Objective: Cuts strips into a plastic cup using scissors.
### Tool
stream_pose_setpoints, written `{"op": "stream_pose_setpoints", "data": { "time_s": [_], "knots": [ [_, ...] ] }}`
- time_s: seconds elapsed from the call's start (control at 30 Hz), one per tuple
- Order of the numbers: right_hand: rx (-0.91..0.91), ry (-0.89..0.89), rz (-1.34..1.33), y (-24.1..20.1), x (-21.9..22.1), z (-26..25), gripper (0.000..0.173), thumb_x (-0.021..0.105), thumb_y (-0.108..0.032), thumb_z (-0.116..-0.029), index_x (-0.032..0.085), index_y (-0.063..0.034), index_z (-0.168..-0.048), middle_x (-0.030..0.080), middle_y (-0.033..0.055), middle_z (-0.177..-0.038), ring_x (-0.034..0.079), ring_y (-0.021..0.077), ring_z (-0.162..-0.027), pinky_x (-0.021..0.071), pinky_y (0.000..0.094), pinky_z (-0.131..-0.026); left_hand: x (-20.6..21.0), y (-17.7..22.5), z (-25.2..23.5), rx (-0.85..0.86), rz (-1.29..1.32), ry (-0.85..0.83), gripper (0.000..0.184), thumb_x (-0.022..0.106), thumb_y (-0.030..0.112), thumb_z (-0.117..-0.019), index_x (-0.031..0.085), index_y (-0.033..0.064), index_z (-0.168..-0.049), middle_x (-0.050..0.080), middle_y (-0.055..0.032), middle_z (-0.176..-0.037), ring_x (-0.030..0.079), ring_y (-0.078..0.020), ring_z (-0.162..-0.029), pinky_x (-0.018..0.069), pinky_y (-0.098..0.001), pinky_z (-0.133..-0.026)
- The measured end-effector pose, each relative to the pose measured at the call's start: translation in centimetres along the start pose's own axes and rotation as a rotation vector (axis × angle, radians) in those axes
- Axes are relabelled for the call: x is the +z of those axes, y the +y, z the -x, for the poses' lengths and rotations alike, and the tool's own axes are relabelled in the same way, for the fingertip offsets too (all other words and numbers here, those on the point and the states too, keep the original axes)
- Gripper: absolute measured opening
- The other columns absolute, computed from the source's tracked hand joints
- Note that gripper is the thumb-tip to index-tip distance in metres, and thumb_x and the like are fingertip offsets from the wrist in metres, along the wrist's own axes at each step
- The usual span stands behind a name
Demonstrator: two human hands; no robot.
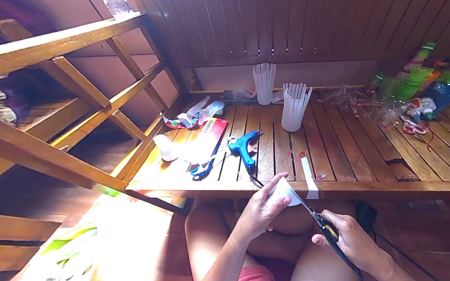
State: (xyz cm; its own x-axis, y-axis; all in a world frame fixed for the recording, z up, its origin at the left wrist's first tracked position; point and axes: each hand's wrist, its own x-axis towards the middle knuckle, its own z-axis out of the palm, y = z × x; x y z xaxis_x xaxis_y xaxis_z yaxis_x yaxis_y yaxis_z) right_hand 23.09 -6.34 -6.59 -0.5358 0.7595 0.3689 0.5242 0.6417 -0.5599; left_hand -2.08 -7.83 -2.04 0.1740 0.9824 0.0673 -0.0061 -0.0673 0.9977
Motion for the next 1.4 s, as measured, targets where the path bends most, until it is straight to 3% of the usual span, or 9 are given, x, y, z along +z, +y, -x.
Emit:
{"op": "stream_pose_setpoints", "data": {
  "time_s": [0.97,1.17,1.4],
  "knots": [
    [-0.056,0.045,0.012,0.1,0.0,0.1,0.061,0.055,-0.061,-0.0930,0.059,-0.0040,-0.073,0.045,0.0020,-0.052,0.042,0.0068,-0.045,0.0339,0.0208,-0.043,0.0,-0.3,0.0,0.021,0.003,0.004,0.056,0.062,0.022,-0.0999,0.042,0.0111,-0.152,0.066,0.0048,-0.095,0.046,0.0032,-0.046,0.0423,-0.0136,-0.039],
    [0.079,-0.111,0.004,-1.0,-0.9,-0.1,0.071,0.051,-0.070,-0.0889,0.063,-0.0006,-0.080,0.050,0.0056,-0.059,0.048,0.0153,-0.050,0.0399,0.0314,-0.047,0.2,-0.2,0.3,0.036,-0.129,0.015,0.057,0.065,0.024,-0.0991,0.045,0.0108,-0.151,0.067,0.0019,-0.104,0.048,0.0047,-0.049,0.0430,-0.0129,-0.043],
    [0.037,-0.056,0.006,-0.7,-0.3,0.1,0.070,0.050,-0.070,-0.0901,0.061,-0.0026,-0.076,0.046,0.0028,-0.055,0.044,0.0106,-0.047,0.0362,0.0261,-0.044,0.3,-0.5,0.4,0.063,-0.135,0.033,0.058,0.065,0.024,-0.0991,0.045,0.0102,-0.152,0.067,-0.0002,-0.113,0.048,0.0050,-0.051,0.0432,-0.0123,-0.043]
  ]
}}
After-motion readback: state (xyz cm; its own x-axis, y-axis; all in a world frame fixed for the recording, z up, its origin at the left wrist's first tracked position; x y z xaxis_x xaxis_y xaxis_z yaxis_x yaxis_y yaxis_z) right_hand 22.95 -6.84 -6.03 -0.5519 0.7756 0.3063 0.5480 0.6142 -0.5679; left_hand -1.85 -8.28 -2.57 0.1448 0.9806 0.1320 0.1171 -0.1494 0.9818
